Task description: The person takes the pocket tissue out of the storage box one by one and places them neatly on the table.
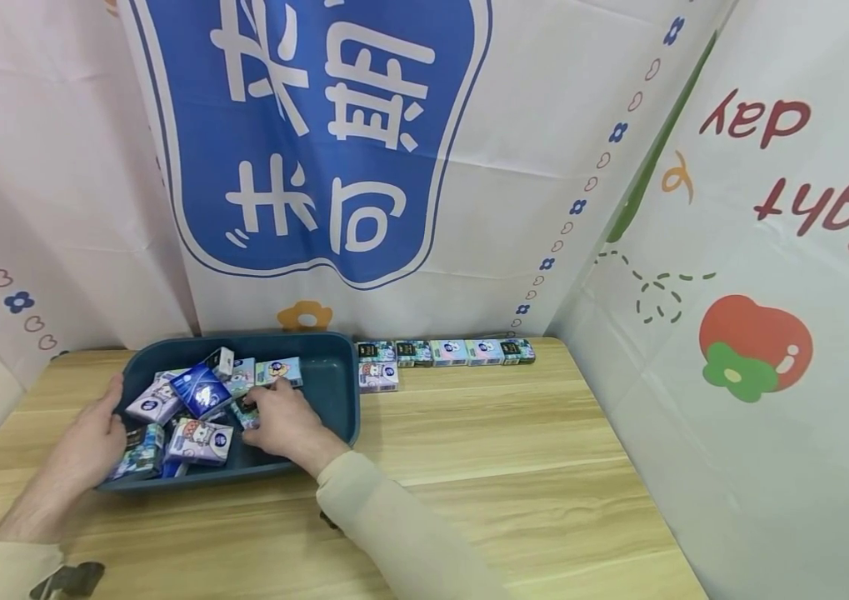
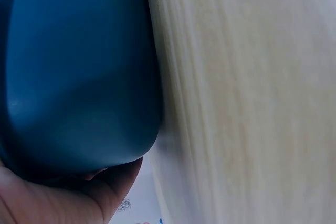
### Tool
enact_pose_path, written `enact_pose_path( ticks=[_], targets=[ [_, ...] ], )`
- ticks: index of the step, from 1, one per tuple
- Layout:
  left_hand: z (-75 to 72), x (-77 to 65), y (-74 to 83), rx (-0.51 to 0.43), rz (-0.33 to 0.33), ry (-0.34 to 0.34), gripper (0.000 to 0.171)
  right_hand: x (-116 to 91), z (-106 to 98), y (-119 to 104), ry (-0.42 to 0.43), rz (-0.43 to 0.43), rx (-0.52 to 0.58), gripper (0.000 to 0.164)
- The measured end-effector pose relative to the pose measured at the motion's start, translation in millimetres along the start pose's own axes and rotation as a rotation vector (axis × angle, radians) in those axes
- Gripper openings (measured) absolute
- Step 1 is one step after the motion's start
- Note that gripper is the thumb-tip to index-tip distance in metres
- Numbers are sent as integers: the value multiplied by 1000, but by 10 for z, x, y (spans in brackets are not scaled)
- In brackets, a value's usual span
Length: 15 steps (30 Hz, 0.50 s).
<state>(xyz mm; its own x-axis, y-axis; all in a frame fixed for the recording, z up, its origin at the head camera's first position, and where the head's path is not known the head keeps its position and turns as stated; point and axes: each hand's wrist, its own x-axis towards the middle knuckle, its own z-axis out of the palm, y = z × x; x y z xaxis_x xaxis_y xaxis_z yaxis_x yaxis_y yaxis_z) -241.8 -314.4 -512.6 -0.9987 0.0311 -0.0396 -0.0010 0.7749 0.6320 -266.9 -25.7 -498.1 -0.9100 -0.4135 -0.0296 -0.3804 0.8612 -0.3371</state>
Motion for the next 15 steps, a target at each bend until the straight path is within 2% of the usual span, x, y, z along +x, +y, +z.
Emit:
enact_pose_path(
  ticks=[7, 15],
  targets=[
    [-3, -2, -3, 12, -9, 0, 68, -6, -101, 176, -65, -56, 139, 44],
    [-10, -9, 10, 9, -11, 0, 69, -27, -216, 336, -77, -96, 284, 35]
  ],
)
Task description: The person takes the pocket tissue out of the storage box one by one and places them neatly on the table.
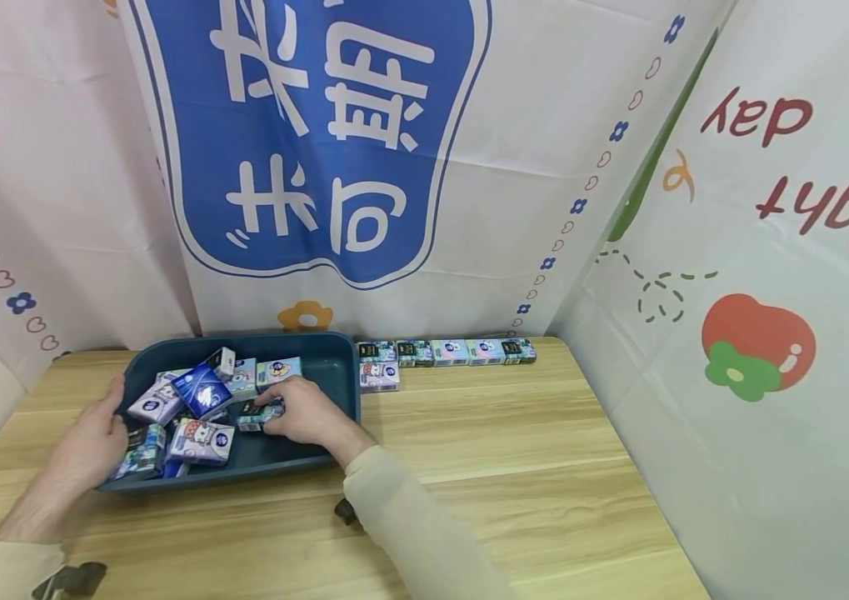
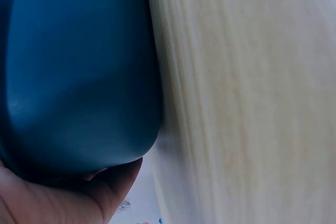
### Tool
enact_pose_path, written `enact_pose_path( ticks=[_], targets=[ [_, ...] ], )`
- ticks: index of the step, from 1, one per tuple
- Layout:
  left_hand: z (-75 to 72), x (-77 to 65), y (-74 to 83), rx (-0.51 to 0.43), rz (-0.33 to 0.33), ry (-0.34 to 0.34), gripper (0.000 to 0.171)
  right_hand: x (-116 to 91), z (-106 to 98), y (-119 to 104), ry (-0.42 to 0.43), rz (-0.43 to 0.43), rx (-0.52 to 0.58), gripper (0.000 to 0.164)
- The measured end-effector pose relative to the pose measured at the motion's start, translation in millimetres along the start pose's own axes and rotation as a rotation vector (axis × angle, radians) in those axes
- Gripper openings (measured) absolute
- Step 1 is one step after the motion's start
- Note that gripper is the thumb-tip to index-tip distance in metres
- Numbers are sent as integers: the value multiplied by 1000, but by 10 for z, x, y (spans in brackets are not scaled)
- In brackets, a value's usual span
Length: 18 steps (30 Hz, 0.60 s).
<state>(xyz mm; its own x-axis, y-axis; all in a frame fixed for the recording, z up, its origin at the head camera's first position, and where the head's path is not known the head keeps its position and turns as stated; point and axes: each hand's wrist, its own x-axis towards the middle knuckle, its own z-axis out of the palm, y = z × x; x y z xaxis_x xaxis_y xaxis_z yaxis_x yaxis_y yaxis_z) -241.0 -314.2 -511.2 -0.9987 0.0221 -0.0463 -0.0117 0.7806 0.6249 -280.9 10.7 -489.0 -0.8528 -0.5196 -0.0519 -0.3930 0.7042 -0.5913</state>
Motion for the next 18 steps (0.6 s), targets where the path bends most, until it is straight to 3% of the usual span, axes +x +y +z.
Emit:
enact_pose_path(
  ticks=[11, 18],
  targets=[
    [-4, 6, -4, 3, -2, -10, 68, -108, -212, 118, 26, -28, 32, 34],
    [0, 9, 0, 9, 2, -6, 68, -170, -270, 243, 36, 1, 79, 36]
  ],
)
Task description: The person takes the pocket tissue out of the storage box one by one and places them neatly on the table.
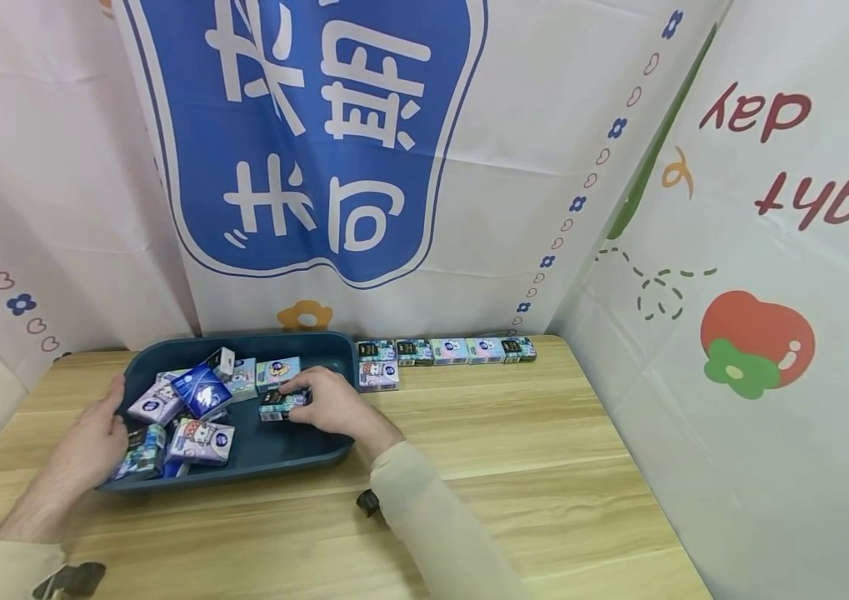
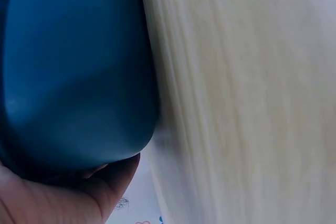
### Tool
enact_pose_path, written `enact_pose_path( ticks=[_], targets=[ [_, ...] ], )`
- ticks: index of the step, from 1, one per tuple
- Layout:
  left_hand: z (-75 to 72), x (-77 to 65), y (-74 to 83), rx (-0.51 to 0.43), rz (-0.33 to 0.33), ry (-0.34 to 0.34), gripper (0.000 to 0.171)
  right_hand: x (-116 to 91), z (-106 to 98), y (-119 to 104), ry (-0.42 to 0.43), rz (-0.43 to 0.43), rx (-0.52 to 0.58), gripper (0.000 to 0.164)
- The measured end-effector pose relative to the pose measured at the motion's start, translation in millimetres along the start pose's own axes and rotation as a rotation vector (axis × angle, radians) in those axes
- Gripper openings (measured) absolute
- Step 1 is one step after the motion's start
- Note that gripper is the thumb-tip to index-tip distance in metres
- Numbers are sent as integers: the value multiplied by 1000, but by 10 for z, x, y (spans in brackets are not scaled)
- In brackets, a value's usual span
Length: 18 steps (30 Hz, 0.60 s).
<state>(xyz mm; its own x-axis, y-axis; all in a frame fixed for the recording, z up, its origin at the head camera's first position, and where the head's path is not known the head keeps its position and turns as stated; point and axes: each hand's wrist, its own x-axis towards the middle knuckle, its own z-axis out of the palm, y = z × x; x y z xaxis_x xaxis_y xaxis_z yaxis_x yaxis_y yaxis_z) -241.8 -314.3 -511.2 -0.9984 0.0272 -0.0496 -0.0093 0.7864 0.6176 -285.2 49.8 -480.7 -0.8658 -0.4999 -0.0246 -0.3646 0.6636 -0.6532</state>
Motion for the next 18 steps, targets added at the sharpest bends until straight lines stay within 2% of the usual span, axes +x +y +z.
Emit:
enact_pose_path(
  ticks=[10, 15, 18],
  targets=[
    [-27, 7, -2, -36, -1, 11, 67, -4, -16, 21, -12, -29, 1, 41],
    [-96, 38, 5, -89, 0, -34, 68, -3, -15, 31, -26, -33, 10, 41],
    [-145, 79, 31, -121, -8, -32, 67, -6, -12, 37, -30, -43, 13, 41]
  ],
)
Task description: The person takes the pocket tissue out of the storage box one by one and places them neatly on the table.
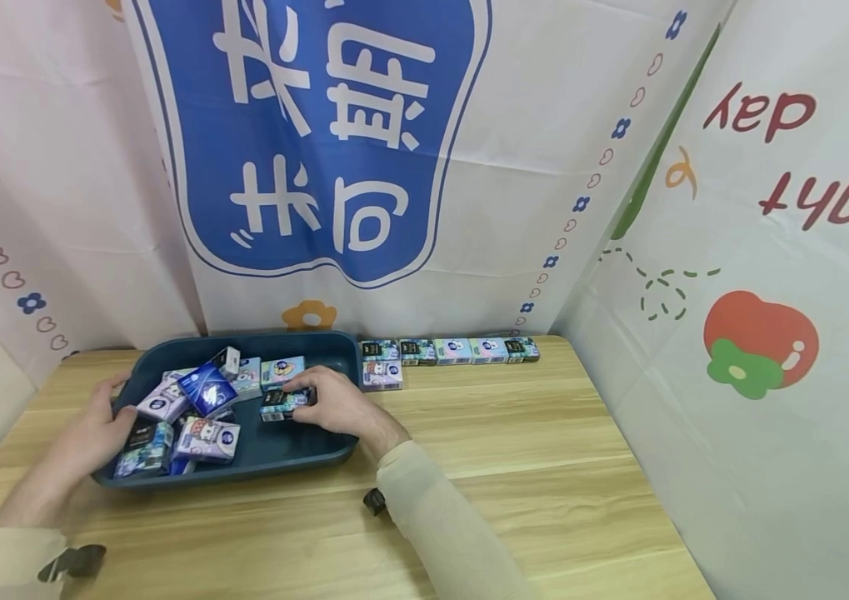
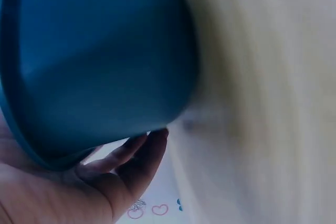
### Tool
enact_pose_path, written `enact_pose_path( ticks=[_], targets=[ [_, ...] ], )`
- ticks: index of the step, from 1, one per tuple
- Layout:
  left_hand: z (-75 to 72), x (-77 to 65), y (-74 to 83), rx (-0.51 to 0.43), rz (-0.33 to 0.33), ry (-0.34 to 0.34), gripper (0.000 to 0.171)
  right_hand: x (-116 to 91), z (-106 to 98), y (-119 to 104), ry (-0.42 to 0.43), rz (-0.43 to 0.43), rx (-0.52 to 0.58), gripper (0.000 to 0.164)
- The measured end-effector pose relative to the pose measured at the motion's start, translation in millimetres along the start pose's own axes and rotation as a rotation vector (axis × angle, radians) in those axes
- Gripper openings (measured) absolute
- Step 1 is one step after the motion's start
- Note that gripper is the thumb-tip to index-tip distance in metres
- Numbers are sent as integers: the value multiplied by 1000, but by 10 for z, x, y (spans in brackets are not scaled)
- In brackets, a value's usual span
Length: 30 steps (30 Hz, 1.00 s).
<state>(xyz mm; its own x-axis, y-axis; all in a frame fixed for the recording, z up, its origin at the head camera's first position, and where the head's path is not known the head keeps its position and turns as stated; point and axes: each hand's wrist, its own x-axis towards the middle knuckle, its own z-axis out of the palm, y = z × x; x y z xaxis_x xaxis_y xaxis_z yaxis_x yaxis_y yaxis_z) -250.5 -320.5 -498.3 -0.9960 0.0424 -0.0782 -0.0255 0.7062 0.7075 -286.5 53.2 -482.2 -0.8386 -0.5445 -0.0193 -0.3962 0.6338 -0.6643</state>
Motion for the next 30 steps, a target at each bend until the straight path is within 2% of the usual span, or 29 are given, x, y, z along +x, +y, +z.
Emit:
enact_pose_path(
  ticks=[4, 7, 19, 23, 30],
  targets=[
    [-12, 33, 27, -94, -20, 20, 64, 4, 19, 9, -4, -9, -5, 41],
    [-3, 35, 29, -147, -34, 4, 65, 4, 29, 15, -8, -9, 0, 41],
    [40, 32, 0, -107, -37, -17, 64, -24, -28, 42, 5, -36, 40, 42],
    [42, 34, -5, -107, -30, -16, 65, -68, -122, 50, 18, -43, 80, 43],
    [42, 30, 8, -104, -62, -33, 65, -187, -363, 106, 45, -58, 97, 45]
  ],
)
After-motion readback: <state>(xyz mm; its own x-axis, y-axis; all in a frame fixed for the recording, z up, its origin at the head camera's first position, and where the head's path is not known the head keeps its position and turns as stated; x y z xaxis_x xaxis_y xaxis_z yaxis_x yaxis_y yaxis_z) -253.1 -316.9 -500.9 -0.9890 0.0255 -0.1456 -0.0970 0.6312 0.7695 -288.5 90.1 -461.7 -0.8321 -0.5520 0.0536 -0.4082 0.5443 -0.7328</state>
